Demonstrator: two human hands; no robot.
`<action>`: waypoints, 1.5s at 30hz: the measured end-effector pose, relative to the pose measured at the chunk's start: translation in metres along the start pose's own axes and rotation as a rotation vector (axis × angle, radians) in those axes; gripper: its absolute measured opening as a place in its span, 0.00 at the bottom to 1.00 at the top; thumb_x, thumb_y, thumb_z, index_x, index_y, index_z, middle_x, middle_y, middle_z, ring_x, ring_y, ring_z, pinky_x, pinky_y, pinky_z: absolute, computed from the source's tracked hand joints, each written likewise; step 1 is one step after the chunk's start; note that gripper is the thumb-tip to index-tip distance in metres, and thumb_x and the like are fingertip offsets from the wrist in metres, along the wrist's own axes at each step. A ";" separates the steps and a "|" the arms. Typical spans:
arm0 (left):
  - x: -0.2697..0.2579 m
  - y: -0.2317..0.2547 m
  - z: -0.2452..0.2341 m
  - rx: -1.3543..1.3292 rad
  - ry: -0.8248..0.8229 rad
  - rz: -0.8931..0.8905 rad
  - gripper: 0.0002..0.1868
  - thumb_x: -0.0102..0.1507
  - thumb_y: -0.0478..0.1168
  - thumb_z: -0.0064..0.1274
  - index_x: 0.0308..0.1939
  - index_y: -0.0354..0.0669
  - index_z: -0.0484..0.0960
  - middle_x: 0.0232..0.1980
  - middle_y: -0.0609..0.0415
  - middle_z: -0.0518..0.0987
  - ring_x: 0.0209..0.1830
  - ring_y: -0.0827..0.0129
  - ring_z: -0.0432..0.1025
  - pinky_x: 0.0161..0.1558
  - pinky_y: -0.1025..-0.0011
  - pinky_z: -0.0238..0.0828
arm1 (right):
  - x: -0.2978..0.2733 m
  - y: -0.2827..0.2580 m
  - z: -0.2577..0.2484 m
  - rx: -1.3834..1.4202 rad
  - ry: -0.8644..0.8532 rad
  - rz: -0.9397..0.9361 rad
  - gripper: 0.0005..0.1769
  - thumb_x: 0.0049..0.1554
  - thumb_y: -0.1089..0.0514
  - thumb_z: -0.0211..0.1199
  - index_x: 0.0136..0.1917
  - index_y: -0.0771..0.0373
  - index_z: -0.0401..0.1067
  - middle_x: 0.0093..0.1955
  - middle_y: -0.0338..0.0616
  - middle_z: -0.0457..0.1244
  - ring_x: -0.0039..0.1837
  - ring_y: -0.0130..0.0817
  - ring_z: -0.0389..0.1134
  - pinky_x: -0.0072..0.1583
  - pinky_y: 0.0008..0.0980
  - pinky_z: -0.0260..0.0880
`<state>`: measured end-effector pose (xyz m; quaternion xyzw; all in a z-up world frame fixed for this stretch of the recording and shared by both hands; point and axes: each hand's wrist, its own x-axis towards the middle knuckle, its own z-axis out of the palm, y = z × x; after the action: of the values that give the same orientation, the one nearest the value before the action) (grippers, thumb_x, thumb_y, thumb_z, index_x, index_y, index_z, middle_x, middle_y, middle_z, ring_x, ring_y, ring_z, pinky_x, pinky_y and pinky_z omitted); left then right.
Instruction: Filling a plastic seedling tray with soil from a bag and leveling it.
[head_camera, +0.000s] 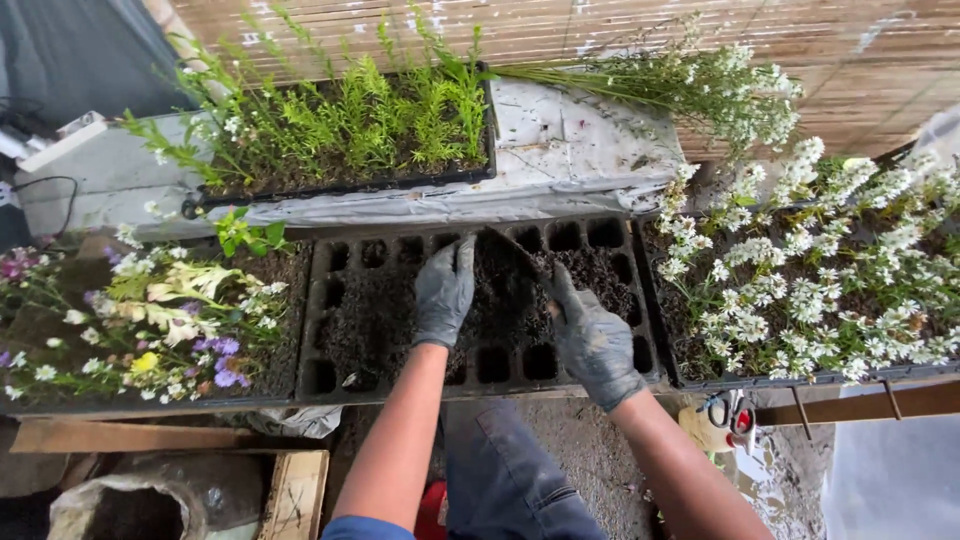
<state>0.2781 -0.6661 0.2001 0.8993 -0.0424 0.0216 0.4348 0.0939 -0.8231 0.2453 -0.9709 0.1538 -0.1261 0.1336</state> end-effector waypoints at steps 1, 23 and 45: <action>0.008 -0.003 0.001 0.061 0.010 0.045 0.21 0.69 0.63 0.46 0.52 0.58 0.86 0.48 0.52 0.86 0.54 0.56 0.79 0.56 0.56 0.76 | -0.001 0.002 -0.010 0.009 0.093 -0.049 0.34 0.62 0.45 0.53 0.81 0.43 0.57 0.48 0.45 0.68 0.45 0.48 0.74 0.44 0.50 0.76; 0.085 0.057 0.026 -0.244 -0.710 0.258 0.35 0.71 0.68 0.39 0.38 0.39 0.85 0.39 0.36 0.84 0.50 0.37 0.77 0.62 0.47 0.67 | 0.007 0.038 -0.016 0.262 0.074 0.050 0.30 0.53 0.47 0.68 0.69 0.30 0.72 0.45 0.30 0.73 0.52 0.38 0.75 0.58 0.38 0.77; 0.081 0.089 0.113 -0.396 -0.959 0.532 0.42 0.66 0.72 0.27 0.76 0.55 0.64 0.78 0.42 0.64 0.79 0.47 0.56 0.77 0.52 0.47 | -0.029 0.072 -0.029 -0.678 0.206 0.042 0.30 0.73 0.48 0.40 0.85 0.51 0.47 0.31 0.31 0.50 0.25 0.20 0.42 0.24 0.25 0.44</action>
<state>0.3508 -0.8140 0.2057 0.6687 -0.4620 -0.2877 0.5065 0.0396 -0.8857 0.2447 -0.9389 0.2197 -0.1622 -0.2096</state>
